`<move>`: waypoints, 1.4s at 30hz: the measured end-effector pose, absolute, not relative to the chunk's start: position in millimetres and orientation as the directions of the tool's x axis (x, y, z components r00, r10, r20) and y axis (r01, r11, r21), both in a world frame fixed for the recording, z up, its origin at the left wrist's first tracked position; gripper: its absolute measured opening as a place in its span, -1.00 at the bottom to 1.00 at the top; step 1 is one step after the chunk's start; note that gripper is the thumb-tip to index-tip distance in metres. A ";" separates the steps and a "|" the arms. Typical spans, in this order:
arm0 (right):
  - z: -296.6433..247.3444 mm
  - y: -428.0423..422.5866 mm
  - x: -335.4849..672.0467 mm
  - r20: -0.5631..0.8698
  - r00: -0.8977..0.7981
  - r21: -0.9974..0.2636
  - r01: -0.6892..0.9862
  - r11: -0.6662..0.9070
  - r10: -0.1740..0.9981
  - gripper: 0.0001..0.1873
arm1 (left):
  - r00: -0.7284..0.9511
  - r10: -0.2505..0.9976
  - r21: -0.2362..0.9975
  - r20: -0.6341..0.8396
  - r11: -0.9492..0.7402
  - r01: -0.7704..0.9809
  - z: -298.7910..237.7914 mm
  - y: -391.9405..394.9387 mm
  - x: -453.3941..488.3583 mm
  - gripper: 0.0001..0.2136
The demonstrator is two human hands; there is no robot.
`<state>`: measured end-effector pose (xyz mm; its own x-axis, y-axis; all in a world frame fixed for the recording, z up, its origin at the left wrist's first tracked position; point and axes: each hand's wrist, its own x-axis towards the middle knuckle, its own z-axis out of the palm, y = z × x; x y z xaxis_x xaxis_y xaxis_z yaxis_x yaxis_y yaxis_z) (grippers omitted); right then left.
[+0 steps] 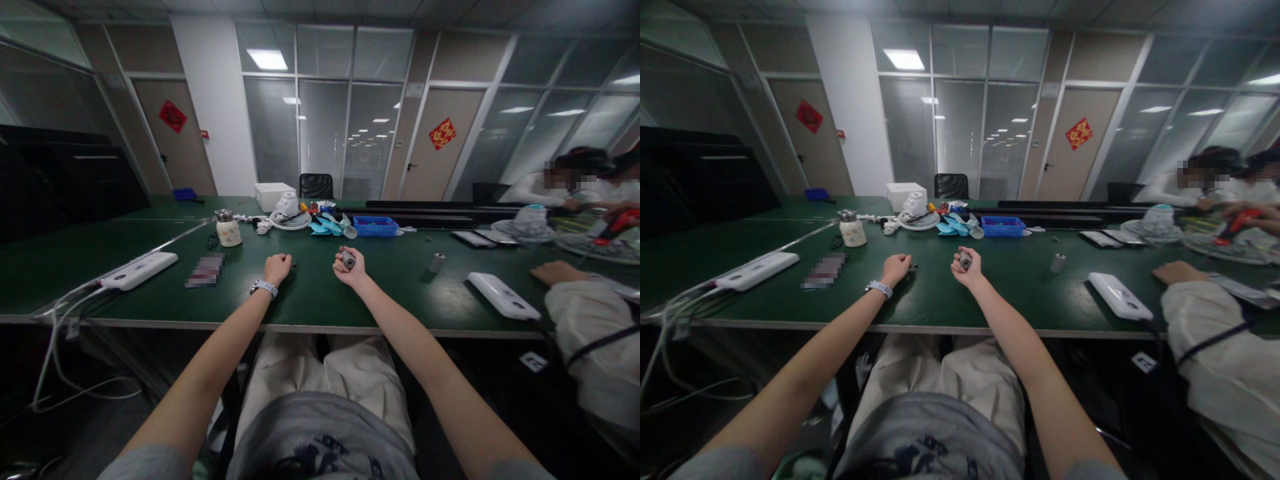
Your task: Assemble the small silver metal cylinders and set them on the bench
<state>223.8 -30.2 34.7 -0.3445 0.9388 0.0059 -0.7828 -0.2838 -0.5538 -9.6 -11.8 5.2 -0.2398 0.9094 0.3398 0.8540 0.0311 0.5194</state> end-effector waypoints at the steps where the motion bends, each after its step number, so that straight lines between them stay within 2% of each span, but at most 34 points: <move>1: 34.4 -29.6 225.0 0.002 -0.350 -0.530 -0.795 -0.296 0.937 -0.85 | -0.239 0.909 0.519 0.341 0.030 0.854 5.2 -11.8 -9.5 -0.62; 5: 34.4 -29.1 228.3 0.004 -0.413 -0.466 -0.807 -0.364 0.911 -0.81 | -0.245 0.910 0.523 0.335 0.037 0.851 6.0 -12.0 -9.2 -0.62; 11: 36.7 -32.0 227.8 0.013 -0.483 -0.473 -0.775 -0.420 0.876 -0.81 | -0.246 0.911 0.533 0.330 0.035 0.845 7.3 -13.0 -8.8 -0.62; 15: 36.6 -31.5 225.6 -0.083 -0.484 -0.509 -0.731 -0.455 0.871 -0.78 | -0.244 0.912 0.535 0.330 0.032 0.844 7.7 -13.0 -8.8 -0.62; 20: 35.2 -28.5 217.7 -0.209 -0.398 -0.577 -0.687 -0.441 0.893 -0.70 | -0.246 0.913 0.537 0.324 0.036 0.843 6.5 -11.9 -9.9 -0.63; 27: 35.0 -25.8 214.9 -0.134 -0.396 -0.654 -0.654 -0.381 0.908 -0.63 | -0.241 0.913 0.532 0.330 0.031 0.846 6.2 -12.1 -9.8 -0.62; 31: 34.7 -24.7 215.2 -0.153 -0.395 -0.684 -0.619 -0.386 0.906 -0.66 | -0.240 0.913 0.529 0.329 0.032 0.848 6.9 -13.0 -9.2 -0.62; 34: 33.3 -24.4 214.1 -0.179 -0.347 -0.736 -0.574 -0.359 0.921 -0.71 | -0.242 0.913 0.536 0.329 0.030 0.843 7.0 -13.5 -9.2 -0.62; 37: 31.2 -24.8 211.6 -0.171 -0.210 -0.819 -0.513 -0.258 0.963 -0.78 | -0.241 0.913 0.540 0.329 0.027 0.841 7.1 -13.7 -9.2 -0.63; 42: 28.0 -26.5 206.1 -0.063 -0.029 -0.894 -0.443 -0.070 0.998 -0.64 | -0.239 0.915 0.539 0.325 0.029 0.842 7.5 -14.2 -8.9 -0.62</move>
<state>206.1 -26.5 28.0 -0.0295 0.9976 -0.0633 -0.4432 -0.0698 -0.8937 -8.9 -14.2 7.5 -0.2390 0.9150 0.3250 0.8419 0.0285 0.5389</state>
